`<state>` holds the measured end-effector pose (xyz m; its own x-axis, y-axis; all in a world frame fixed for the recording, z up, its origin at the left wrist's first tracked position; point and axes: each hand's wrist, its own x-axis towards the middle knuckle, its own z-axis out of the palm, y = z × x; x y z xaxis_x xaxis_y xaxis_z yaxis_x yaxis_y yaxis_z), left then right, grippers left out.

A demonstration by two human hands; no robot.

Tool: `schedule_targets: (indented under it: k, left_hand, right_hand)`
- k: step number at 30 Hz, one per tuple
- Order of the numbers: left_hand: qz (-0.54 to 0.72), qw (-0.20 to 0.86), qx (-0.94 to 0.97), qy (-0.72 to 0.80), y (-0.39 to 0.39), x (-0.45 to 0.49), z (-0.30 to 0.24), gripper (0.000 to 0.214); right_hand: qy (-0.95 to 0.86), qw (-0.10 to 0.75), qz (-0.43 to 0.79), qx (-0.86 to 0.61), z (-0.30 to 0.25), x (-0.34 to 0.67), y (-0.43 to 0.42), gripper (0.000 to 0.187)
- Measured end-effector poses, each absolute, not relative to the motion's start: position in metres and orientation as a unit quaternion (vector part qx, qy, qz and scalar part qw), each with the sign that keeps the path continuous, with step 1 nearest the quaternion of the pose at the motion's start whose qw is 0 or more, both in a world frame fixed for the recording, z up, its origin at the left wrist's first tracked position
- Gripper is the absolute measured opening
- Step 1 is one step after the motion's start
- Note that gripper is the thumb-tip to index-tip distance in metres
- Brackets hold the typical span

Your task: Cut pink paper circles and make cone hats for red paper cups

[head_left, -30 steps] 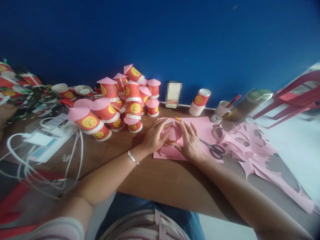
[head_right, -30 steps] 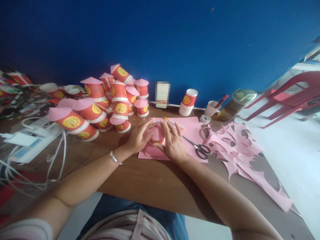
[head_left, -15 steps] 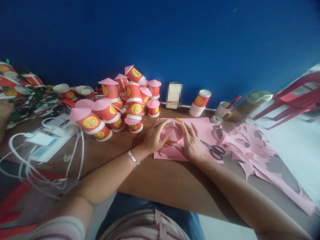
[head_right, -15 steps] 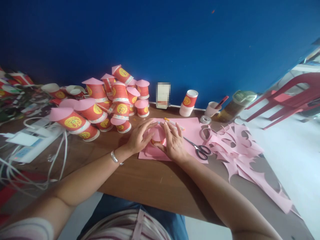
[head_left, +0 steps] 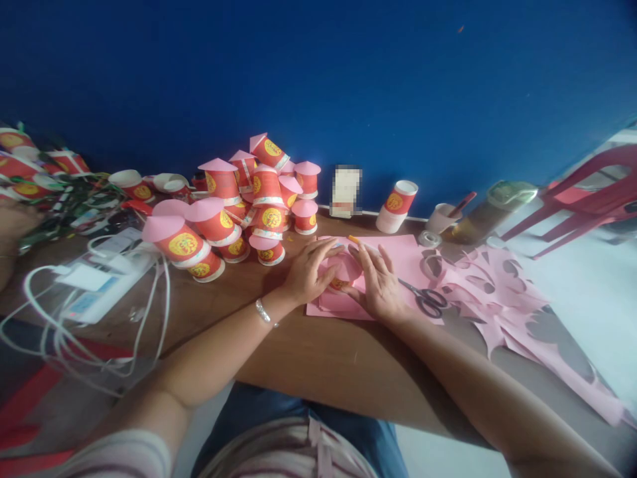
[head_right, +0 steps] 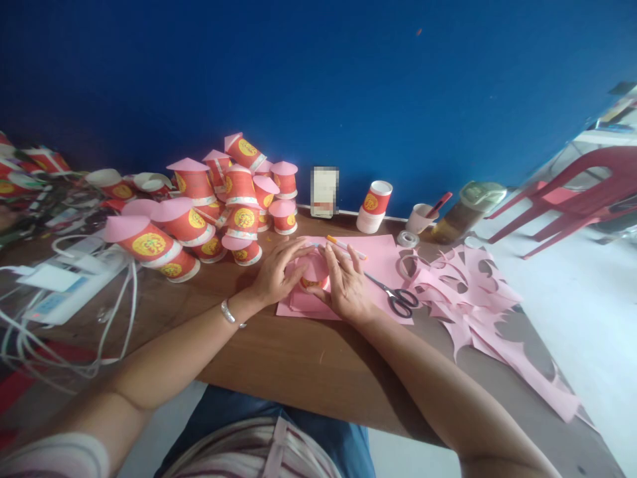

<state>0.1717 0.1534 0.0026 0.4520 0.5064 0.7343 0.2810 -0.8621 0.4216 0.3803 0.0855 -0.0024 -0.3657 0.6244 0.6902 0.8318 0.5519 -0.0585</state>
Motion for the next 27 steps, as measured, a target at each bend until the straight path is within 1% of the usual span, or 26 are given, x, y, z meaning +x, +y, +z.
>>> schedule_targets:
  k: [5,7,11,15,21,27]
  left_hand:
    - [0.467,0.213,0.829,0.221,0.1511,0.1720,0.0075,0.052]
    - [0.467,0.228,0.827,0.213,0.1507,0.1723,0.0082,0.053]
    - [0.469,0.214,0.833,0.202,0.1514,0.1726,0.0073,0.057]
    - [0.463,0.209,0.838,0.198,0.1520,0.1720,0.0080,0.055]
    - [0.466,0.204,0.839,0.192,0.1530,0.1711,0.0096,0.056]
    - [0.462,0.222,0.836,0.198,0.1516,0.1691,0.0110,0.060]
  right_hand:
    - [-0.781,0.404,-0.083,-0.469,0.0028,0.3760,0.0845,0.082]
    - [-0.770,0.419,-0.060,-0.477,0.0032,0.3742,0.0858,0.080]
    - [-0.753,0.437,-0.037,-0.490,0.0013,0.3711,0.0903,0.077]
    - [-0.755,0.437,-0.036,-0.487,-0.0014,0.3711,0.0934,0.076]
    - [-0.756,0.428,-0.024,-0.494,-0.0032,0.3738,0.0928,0.079]
    - [-0.752,0.439,0.001,-0.492,0.0016,0.3773,0.0911,0.071]
